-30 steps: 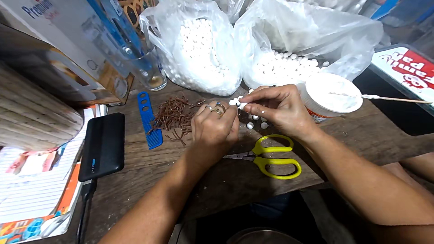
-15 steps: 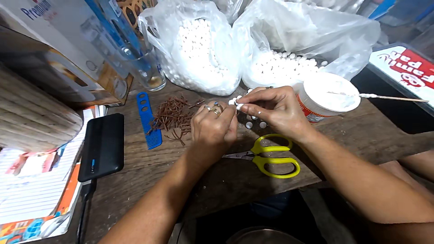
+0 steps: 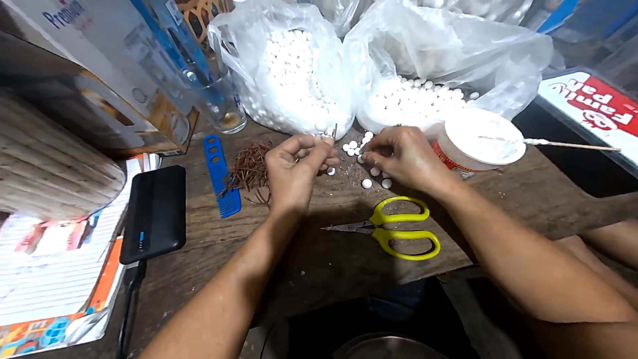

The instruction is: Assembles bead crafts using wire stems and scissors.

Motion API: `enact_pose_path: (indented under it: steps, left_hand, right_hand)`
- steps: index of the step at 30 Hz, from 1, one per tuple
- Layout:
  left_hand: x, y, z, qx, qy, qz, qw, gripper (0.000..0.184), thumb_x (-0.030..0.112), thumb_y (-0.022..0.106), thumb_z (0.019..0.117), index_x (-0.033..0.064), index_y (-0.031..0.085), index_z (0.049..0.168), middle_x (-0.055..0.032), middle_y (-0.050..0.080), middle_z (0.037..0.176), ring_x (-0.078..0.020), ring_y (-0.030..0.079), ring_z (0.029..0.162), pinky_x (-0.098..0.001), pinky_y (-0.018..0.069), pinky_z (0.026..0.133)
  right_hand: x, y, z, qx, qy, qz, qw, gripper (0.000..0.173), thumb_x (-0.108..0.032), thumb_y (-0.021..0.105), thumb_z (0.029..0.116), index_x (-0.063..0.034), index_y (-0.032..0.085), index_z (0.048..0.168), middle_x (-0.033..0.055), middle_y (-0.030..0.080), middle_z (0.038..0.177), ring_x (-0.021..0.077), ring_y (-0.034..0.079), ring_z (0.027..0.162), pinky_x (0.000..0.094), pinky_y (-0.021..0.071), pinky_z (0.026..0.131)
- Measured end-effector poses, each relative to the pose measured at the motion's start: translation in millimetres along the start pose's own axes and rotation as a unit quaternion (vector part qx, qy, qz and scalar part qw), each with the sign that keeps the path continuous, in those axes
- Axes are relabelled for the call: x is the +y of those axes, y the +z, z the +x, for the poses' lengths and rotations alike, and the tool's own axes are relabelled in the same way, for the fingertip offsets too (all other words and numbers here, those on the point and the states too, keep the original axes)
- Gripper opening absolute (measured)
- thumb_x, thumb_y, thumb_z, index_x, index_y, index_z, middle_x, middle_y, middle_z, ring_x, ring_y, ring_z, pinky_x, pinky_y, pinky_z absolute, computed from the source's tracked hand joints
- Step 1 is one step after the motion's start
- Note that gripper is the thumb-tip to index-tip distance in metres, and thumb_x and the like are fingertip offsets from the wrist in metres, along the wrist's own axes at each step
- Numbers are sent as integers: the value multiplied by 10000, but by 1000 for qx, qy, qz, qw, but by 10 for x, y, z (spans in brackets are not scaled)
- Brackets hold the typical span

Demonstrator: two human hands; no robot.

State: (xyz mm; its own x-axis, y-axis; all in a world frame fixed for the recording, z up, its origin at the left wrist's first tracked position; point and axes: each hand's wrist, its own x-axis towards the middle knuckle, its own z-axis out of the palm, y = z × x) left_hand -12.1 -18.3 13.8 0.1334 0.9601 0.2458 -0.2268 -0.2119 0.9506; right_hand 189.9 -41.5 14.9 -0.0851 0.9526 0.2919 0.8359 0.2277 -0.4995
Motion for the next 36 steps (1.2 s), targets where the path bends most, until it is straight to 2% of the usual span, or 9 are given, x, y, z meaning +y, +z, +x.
enact_pose_path:
  steps: [6,10,13,15,18,20,22,26,36]
  left_hand:
    - [11,-65,-47,-31,-24,-13,999,148,10,617,982,102,678,884,-9,744,804,-82,713,678,-222,602,662]
    - [17,-60,-56,-30,-16,-4,999,153,-49,655,940,92,683,889,4,740,812,-75,718,694,-228,613,685]
    - [2,-70,-60,-37,4,16,999,156,-65,676,911,89,695,903,12,723,837,-75,705,684,-236,617,675]
    - [2,-73,-68,-42,6,25,999,168,-85,679,897,80,697,922,9,719,848,-81,707,686,-249,626,684]
    - [-1,-70,-79,-51,8,37,998,163,-91,679,897,58,716,950,11,728,825,-78,708,681,-247,624,677]
    - [-7,-54,-76,-50,7,41,998,149,-85,686,895,44,736,950,18,738,815,-69,709,684,-236,617,675]
    - [-11,-21,-63,-47,5,36,998,149,-97,679,887,39,733,913,31,742,814,-67,721,702,-249,633,703]
    - [-38,-20,-58,-69,22,40,997,162,-104,673,882,52,716,869,31,734,825,-61,704,692,-249,628,688]
    - [-34,-75,-86,-123,82,102,984,113,-85,681,888,14,721,923,14,718,833,-20,673,671,-189,593,648]
  right_hand:
    - [-62,127,-18,7,-23,-40,999,62,-81,719,920,-31,754,913,127,677,820,291,655,733,517,524,675]
    - [-80,134,-48,10,-54,-56,997,48,-53,720,901,-11,737,917,165,677,896,350,666,856,538,533,735]
    - [-72,123,-68,21,-64,-51,996,52,-44,711,901,-4,734,924,166,692,865,350,677,826,539,534,734]
    - [-62,71,-71,34,-45,-4,998,113,-61,705,924,2,740,1012,155,700,875,283,678,758,487,554,714]
    - [-62,-37,-66,69,2,231,970,162,-13,701,913,4,730,1071,53,674,944,76,662,728,231,598,688]
    - [-123,-72,-50,77,51,415,905,185,88,658,890,2,731,1037,5,737,912,63,710,733,229,630,716]
    - [-142,-90,-53,56,69,506,858,263,129,558,913,21,725,1085,34,766,965,101,745,815,254,634,799]
    - [-143,-84,-57,43,59,549,833,303,160,512,906,21,733,1060,42,769,920,109,746,806,258,635,787]
    - [-153,-48,-62,53,49,518,852,249,148,625,863,-16,746,1006,-1,758,845,74,725,749,242,628,758]
